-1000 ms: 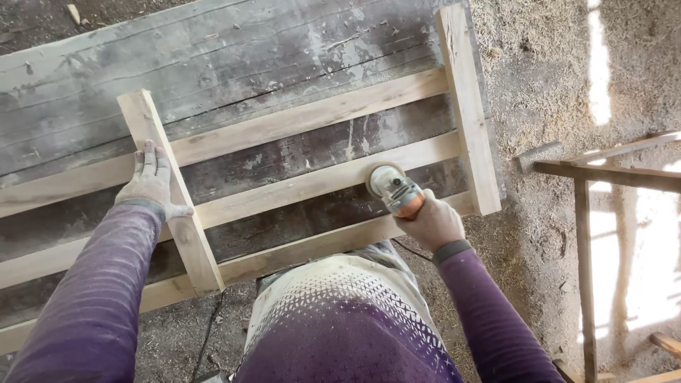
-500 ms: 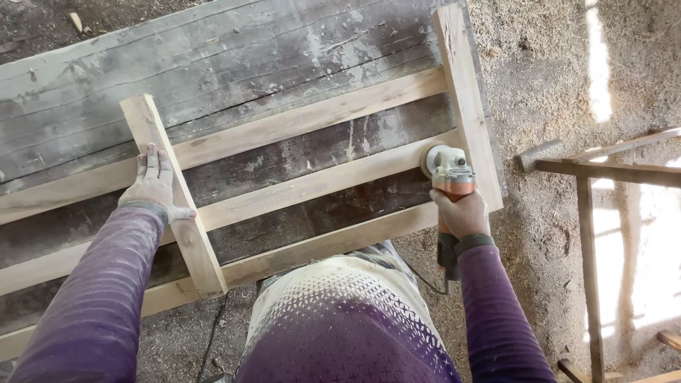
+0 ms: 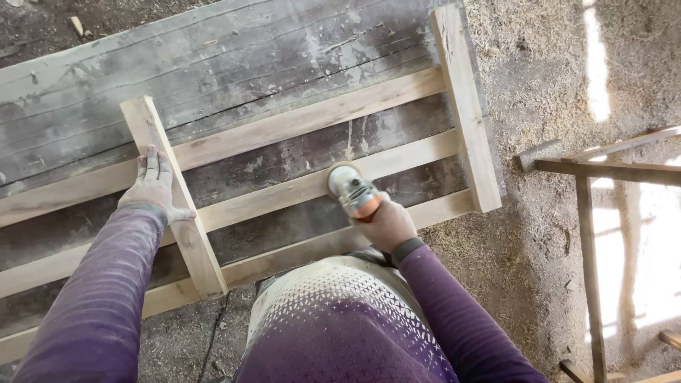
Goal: Sanding a wooden frame structure using a power sander.
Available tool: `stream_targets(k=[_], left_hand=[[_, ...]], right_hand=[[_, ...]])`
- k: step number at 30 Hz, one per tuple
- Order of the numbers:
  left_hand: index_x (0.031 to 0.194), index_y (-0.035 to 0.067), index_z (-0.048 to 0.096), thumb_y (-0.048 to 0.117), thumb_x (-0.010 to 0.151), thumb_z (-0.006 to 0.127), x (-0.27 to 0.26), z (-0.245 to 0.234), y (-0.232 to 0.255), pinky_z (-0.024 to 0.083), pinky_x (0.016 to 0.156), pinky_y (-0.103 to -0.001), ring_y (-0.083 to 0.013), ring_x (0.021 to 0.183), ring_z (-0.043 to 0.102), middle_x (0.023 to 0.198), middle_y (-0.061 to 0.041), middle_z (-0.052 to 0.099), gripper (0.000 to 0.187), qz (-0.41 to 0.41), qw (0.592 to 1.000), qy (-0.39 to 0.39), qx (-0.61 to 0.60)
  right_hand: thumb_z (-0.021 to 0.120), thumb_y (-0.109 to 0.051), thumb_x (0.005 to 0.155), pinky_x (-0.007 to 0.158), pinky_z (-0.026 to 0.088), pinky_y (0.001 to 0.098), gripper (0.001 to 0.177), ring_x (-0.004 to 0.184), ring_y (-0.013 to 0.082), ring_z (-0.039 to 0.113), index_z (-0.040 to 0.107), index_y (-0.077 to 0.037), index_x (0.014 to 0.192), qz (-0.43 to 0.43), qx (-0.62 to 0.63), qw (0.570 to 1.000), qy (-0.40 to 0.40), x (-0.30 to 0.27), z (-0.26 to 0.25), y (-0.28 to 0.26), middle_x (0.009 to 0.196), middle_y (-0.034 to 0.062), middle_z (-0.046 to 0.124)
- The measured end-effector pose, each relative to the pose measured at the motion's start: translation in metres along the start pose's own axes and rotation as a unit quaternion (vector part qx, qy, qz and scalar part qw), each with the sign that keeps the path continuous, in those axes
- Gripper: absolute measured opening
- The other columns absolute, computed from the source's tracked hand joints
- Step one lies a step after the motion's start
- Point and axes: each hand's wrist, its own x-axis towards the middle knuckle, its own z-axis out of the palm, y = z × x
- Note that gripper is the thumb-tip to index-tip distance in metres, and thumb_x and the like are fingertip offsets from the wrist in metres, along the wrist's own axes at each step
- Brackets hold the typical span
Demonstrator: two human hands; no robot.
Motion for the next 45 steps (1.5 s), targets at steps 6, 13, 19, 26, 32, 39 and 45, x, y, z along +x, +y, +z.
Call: stream_targets(k=[6, 13, 19, 26, 32, 39, 45], left_hand=[[0.163, 0.006, -0.012, 0.071, 0.057, 0.091, 0.004, 0.005, -0.003, 0.015, 0.128, -0.035, -0.0303, 0.158, -0.004, 0.171, -0.015, -0.015, 0.161, 0.006, 1.0, 0.01, 0.002], [0.162, 0.006, -0.011, 0.07, 0.058, 0.091, 0.007, 0.012, -0.006, 0.014, 0.128, -0.035, -0.0316, 0.158, -0.004, 0.171, -0.016, -0.014, 0.159, 0.011, 1.0, 0.017, -0.008], [0.163, 0.006, -0.012, 0.075, 0.056, 0.089, 0.014, 0.013, -0.003, 0.017, 0.127, -0.035, -0.0327, 0.158, -0.005, 0.171, -0.017, -0.016, 0.163, 0.005, 1.0, -0.005, 0.016], [0.163, 0.006, -0.012, 0.076, 0.056, 0.087, 0.016, 0.017, -0.006, 0.016, 0.127, -0.035, -0.032, 0.158, -0.005, 0.171, -0.017, -0.016, 0.162, 0.008, 1.0, 0.002, 0.013], [0.162, 0.003, -0.012, 0.076, 0.059, 0.087, 0.016, 0.013, -0.004, 0.014, 0.128, -0.036, -0.0336, 0.157, -0.005, 0.17, -0.02, -0.016, 0.161, 0.01, 0.999, -0.001, 0.032], [0.162, 0.005, -0.012, 0.073, 0.06, 0.088, 0.011, 0.007, 0.0, 0.014, 0.128, -0.035, -0.0329, 0.158, -0.006, 0.17, -0.018, -0.016, 0.159, -0.001, 1.0, -0.017, 0.026], [0.162, 0.003, -0.012, 0.073, 0.059, 0.089, 0.019, 0.015, -0.004, 0.014, 0.128, -0.035, -0.0334, 0.157, -0.005, 0.17, -0.019, -0.015, 0.16, 0.006, 1.0, 0.01, 0.025]], right_hand=[[0.081, -0.037, 0.08, 0.07, 0.062, 0.0416, 0.044, 0.071, 0.0311, 0.074, 0.06, -0.002, 0.098, -0.068, -0.131, 0.985, -0.09, 0.011, 0.005, -0.022, 0.08, 0.0171, 0.076], [0.076, -0.041, 0.085, 0.063, 0.065, 0.0363, 0.044, 0.064, 0.0226, 0.075, 0.061, -0.003, 0.101, -0.023, -0.202, 0.976, -0.073, 0.022, -0.051, 0.023, 0.08, 0.0115, 0.075], [0.081, -0.041, 0.078, 0.072, 0.064, 0.04, 0.049, 0.07, 0.0246, 0.076, 0.063, -0.004, 0.104, 0.042, -0.177, 0.983, -0.006, 0.022, -0.087, 0.047, 0.087, 0.0139, 0.077], [0.082, -0.036, 0.079, 0.081, 0.062, 0.0393, 0.044, 0.081, 0.0233, 0.076, 0.069, -0.005, 0.109, 0.146, -0.068, 0.985, 0.057, 0.026, -0.103, 0.078, 0.095, 0.0132, 0.078], [0.08, -0.03, 0.083, 0.08, 0.062, 0.038, 0.037, 0.082, 0.0213, 0.075, 0.072, -0.007, 0.111, 0.204, 0.034, 0.974, 0.093, 0.038, -0.103, 0.074, 0.097, 0.0123, 0.077], [0.082, -0.031, 0.078, 0.077, 0.062, 0.037, 0.041, 0.081, 0.0224, 0.075, 0.066, -0.005, 0.106, 0.156, 0.024, 0.984, 0.081, 0.042, -0.074, 0.036, 0.094, 0.0126, 0.076], [0.083, -0.036, 0.076, 0.076, 0.061, 0.0401, 0.046, 0.079, 0.0286, 0.076, 0.067, -0.002, 0.101, 0.085, -0.035, 0.993, 0.072, 0.028, -0.054, 0.03, 0.088, 0.0162, 0.076]])
